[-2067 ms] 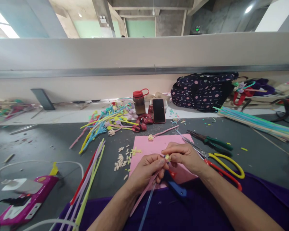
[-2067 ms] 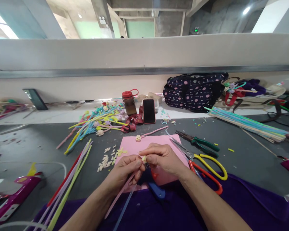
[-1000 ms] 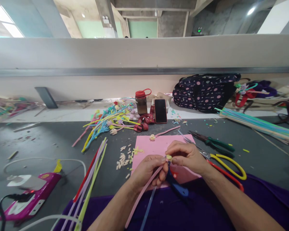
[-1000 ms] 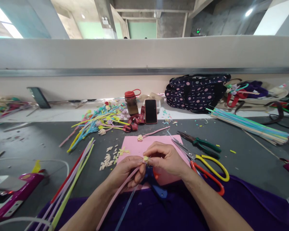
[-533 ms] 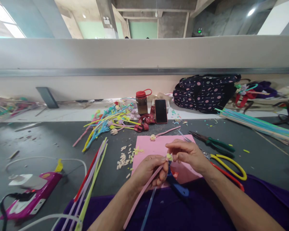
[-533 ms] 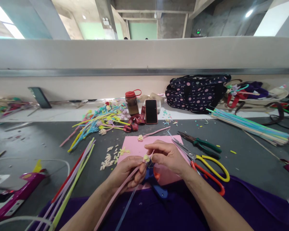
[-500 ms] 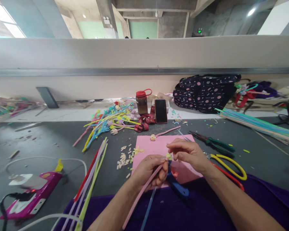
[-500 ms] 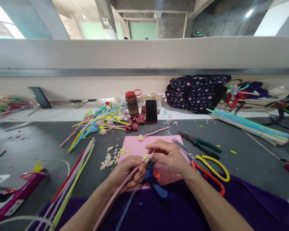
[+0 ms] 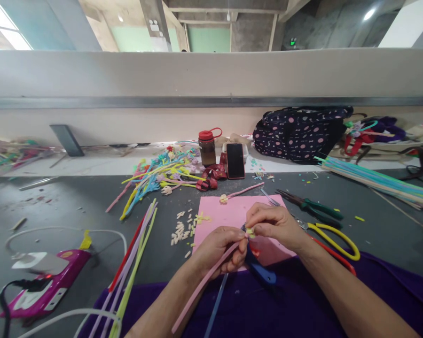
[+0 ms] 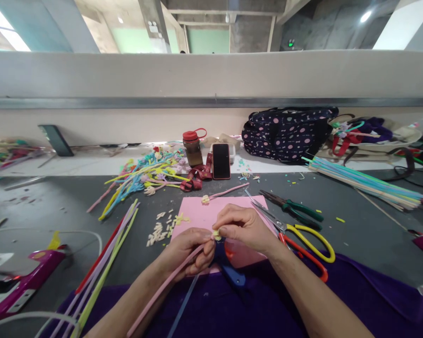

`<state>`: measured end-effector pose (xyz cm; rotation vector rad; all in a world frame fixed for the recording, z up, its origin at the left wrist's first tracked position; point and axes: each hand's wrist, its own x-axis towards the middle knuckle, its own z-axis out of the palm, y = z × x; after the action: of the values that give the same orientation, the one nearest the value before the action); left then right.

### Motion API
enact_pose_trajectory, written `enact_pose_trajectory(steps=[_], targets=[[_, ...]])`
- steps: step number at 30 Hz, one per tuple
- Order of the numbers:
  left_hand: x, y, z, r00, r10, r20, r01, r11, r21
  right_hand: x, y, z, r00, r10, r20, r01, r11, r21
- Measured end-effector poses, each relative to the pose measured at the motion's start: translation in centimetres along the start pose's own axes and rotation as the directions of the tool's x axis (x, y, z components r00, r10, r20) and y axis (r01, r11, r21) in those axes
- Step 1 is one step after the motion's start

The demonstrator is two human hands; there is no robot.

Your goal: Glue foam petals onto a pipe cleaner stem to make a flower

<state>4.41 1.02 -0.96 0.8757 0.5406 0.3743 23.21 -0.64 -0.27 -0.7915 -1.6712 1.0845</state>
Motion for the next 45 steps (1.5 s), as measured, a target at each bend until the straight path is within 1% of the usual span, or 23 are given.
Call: enact_pose_trajectory(steps=[6,10,14,22,25,29,32,36,41,45], targets=[[-0.01,-0.08,0.05,1.0,0.011,0.0,-0.011,1.0,0.017,0.01,0.03,0.1,1.0,0.011,0.001,-0.011,0.999,0.036],[0.04,-0.16,0.02,1.0,0.013,0.01,-0.014,0.999,0.039,0.0,-0.02,0.08,0.999,0.024,0.024,-0.025,1.0,0.008],[0.04,-0.16,0.0,1.0,-0.013,-0.009,0.013,0.998,0.055,0.05,-0.08,0.0,0.999,0.009,0.034,-0.008,0.999,-0.032],[0.03,-0.11,0.04,0.999,-0.026,-0.02,0.027,0.999,0.029,0.13,-0.32,-0.01,0.999,-0.008,0.041,0.009,0.999,-0.044],[0.13,-0.14,-0.03,1.0,-0.019,0.003,0.019,1.0,-0.008,0.05,-0.09,0.01,0.999,0.014,0.034,-0.013,1.0,-0.026],[0.28,-0.21,-0.28,0.993,-0.008,0.114,0.025,0.988,-0.153,-0.01,0.23,0.04,0.998,0.057,0.004,-0.057,0.996,0.075],[0.36,-0.22,-0.38,0.984,0.012,0.175,0.029,0.972,-0.231,-0.01,0.22,0.12,0.999,0.033,-0.019,-0.031,0.995,0.094],[0.41,-0.25,-0.38,0.983,0.029,0.18,0.019,0.966,-0.258,-0.11,0.06,0.28,1.0,-0.004,-0.009,0.004,1.0,0.017],[0.47,-0.48,-0.39,0.982,0.002,0.187,0.047,0.966,-0.256,-0.16,-0.15,0.44,0.996,-0.084,-0.025,0.083,0.996,-0.033],[0.45,-0.53,-0.22,0.985,-0.007,0.173,0.05,0.967,-0.25,-0.06,-0.15,0.59,0.996,-0.087,-0.022,0.086,0.996,-0.033]])
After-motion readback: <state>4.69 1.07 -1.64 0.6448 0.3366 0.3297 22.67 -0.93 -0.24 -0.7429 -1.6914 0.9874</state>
